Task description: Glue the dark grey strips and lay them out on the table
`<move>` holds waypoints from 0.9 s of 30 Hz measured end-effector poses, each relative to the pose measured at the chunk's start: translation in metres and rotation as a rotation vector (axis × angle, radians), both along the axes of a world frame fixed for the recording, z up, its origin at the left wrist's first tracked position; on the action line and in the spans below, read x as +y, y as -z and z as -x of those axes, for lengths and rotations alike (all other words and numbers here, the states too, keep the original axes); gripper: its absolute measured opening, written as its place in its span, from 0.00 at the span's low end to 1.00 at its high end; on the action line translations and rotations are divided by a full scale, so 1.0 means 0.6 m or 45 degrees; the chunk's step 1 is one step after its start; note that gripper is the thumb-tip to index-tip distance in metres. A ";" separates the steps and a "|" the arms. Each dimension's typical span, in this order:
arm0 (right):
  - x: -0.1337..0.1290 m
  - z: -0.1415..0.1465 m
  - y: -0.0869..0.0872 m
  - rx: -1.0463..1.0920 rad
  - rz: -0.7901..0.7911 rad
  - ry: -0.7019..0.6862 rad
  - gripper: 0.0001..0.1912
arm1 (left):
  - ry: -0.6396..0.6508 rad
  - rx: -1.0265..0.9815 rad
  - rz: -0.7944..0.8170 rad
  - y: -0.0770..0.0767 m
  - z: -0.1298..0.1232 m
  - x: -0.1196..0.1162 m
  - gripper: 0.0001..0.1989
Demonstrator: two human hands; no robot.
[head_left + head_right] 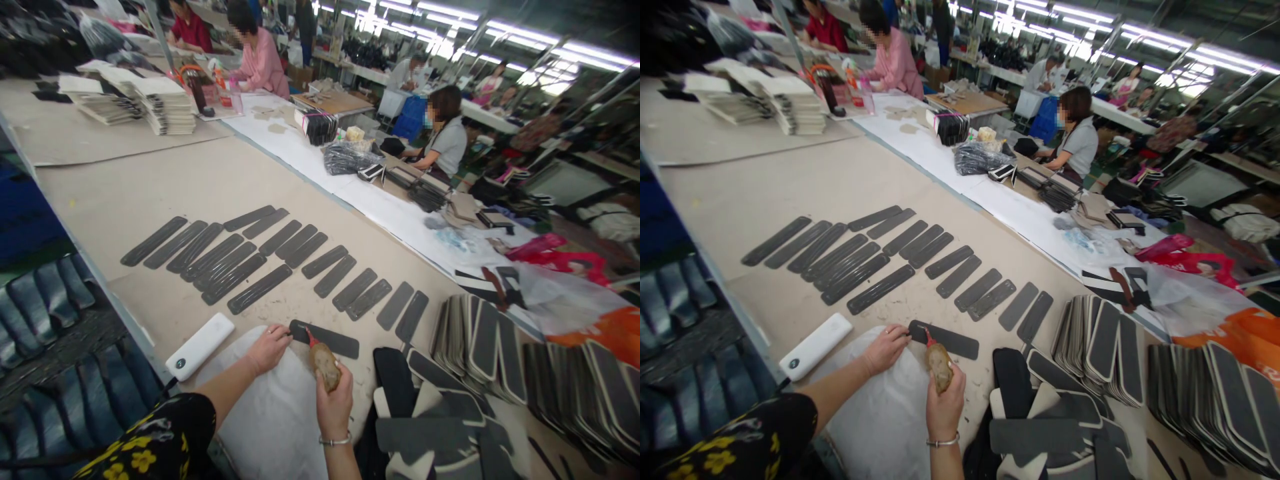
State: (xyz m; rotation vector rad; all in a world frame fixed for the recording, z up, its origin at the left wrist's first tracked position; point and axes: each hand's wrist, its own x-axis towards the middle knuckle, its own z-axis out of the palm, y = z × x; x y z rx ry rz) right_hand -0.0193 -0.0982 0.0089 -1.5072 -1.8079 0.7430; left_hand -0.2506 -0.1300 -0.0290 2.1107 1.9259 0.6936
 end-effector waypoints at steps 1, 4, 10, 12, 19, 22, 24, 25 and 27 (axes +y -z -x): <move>0.001 -0.010 0.001 -0.006 0.005 0.032 0.23 | 0.005 0.000 0.001 0.000 0.000 0.000 0.15; 0.006 -0.048 0.002 -0.028 0.005 0.149 0.26 | 0.010 -0.001 0.006 0.000 0.000 0.000 0.16; 0.021 -0.121 -0.001 -0.117 0.025 0.400 0.32 | 0.006 -0.004 -0.010 0.003 0.003 0.000 0.16; 0.023 -0.136 -0.005 -0.147 0.029 0.467 0.33 | 0.008 -0.004 -0.014 0.003 0.003 0.000 0.16; -0.009 -0.093 -0.013 -0.037 0.090 0.403 0.33 | -0.021 -0.006 0.022 0.013 0.000 -0.001 0.14; -0.029 -0.037 -0.009 -0.001 0.086 0.217 0.28 | -0.026 -0.021 0.013 0.015 -0.001 -0.001 0.13; -0.038 -0.005 -0.006 0.023 0.079 0.102 0.25 | -0.019 -0.026 0.001 0.012 -0.001 -0.001 0.13; -0.039 0.006 -0.004 0.032 0.070 0.060 0.24 | -0.016 -0.027 -0.004 0.011 -0.001 0.000 0.13; -0.039 0.012 0.000 0.029 0.056 0.026 0.24 | -0.015 -0.027 -0.014 0.010 -0.001 0.000 0.13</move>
